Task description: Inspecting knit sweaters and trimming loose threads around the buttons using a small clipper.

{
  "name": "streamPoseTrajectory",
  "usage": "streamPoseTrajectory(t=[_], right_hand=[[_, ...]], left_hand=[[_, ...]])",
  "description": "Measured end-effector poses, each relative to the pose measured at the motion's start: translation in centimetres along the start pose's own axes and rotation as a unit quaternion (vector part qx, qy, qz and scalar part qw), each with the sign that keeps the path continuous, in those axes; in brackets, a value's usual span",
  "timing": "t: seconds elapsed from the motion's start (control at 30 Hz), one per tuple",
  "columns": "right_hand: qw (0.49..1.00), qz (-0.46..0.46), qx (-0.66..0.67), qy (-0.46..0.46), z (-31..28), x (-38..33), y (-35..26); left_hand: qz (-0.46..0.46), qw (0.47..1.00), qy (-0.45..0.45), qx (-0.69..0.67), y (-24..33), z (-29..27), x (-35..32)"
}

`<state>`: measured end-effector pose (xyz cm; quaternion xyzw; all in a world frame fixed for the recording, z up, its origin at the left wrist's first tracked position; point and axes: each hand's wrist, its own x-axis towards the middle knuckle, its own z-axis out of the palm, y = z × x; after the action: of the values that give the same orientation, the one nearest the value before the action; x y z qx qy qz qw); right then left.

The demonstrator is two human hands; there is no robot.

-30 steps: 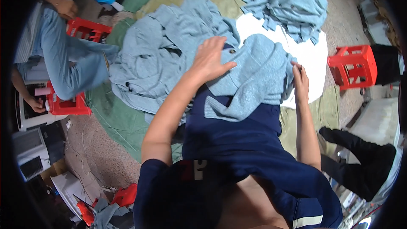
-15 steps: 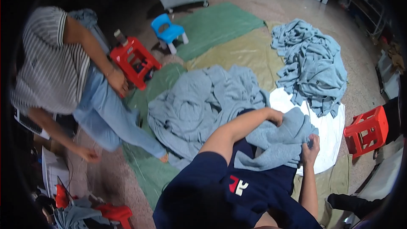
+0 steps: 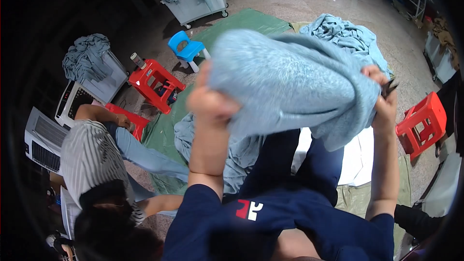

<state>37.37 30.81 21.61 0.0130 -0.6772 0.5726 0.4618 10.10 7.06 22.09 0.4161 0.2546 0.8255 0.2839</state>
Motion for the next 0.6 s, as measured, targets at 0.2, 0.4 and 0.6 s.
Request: streamPoseTrajectory(t=[0.2, 0.4, 0.6], right_hand=[[0.995, -0.014, -0.042, -0.084, -1.9, 0.8, -1.4], [0.959, 0.121, -0.225, -0.124, -6.3, -7.5, 6.1], [0.913, 0.190, -0.344, -0.108, -0.8, -17.5, 11.8]], left_hand=[[0.058, 0.921, -0.317, 0.221, 3.5, 10.7, -2.5], [-0.238, 0.662, -0.544, 0.457, -5.3, 10.7, -4.8], [-0.097, 0.928, -0.127, 0.336, -5.2, 0.8, 7.9]])
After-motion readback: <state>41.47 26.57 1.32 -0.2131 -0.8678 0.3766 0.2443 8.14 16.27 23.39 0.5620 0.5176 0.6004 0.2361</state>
